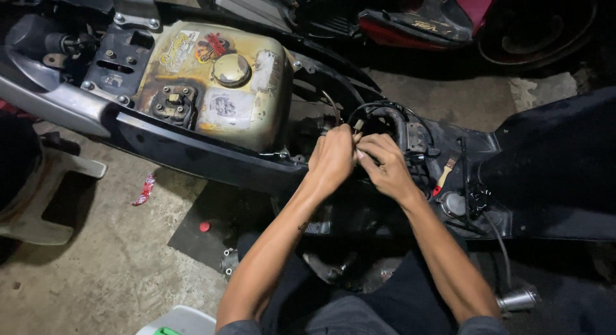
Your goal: The person works on the internal components of a motorcycle, manipulating wires and parts near the fuel tank. They then remove a carburetor and use a paintbrush to clean it thoroughly.
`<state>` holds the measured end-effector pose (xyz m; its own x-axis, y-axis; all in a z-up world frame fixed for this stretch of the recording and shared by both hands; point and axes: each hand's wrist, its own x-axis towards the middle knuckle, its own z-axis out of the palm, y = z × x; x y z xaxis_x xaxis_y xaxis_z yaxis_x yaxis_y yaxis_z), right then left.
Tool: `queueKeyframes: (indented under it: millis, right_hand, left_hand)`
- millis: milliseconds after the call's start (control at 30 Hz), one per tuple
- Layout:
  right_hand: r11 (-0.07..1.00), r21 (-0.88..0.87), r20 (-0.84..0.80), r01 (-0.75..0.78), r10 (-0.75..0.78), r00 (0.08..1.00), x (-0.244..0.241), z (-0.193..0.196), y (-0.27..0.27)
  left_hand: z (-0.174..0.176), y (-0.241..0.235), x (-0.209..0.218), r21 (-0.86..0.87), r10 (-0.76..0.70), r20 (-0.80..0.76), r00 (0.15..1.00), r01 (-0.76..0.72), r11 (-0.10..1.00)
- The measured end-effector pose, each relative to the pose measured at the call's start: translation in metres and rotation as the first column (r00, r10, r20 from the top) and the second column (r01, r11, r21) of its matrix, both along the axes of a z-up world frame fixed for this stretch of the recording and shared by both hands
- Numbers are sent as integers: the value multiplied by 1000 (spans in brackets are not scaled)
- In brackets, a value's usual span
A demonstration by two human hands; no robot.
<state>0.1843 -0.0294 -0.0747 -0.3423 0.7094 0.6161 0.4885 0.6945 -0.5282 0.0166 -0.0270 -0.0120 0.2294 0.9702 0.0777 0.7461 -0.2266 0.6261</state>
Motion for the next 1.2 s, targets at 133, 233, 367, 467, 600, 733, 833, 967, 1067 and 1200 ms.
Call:
queueKeyframes:
  millis: [133,233,367,467,600,733,833,967,1067,1200]
  right_hand:
    - [998,64,76,4,-9,997,6,3,-3]
    - [994,106,101,-19,9,995,8,6,-4]
    - [992,100,93,-82,73,993,9,7,-4]
    - [990,72,73,-120,114,991,12,6,-3]
    - [979,58,65,-194,190,980,16,10,-3]
    - [969,54,48,-239,237,970,17,16,-3]
    - [944,15,-28,-331,331,943,6,35,-26]
    - [843,-107,-343,-527,466,816,24,49,-23]
    - [954,-166,-297,-248,192,936,42,26,-22]
    - [978,-202,-248,-51,-1,969,38,-2,0]
  left_hand:
    - [-3,-1,4,-17,-8,-27,1000,8,1000]
    - [-23,9,11,37,-13,-103,995,17,999]
    - [-32,10,18,91,7,-170,985,8,996]
    - [-42,13,21,121,11,-210,978,15,993]
    - [-50,13,25,135,27,-208,978,2,991]
    - [-55,16,24,158,8,-179,984,21,987]
    - [-52,13,20,186,-25,-188,982,60,981]
    - [-53,21,31,353,170,-277,946,-64,934]
    - [-60,11,26,488,210,-333,919,-22,873]
    - [-67,20,22,478,174,-333,927,7,878]
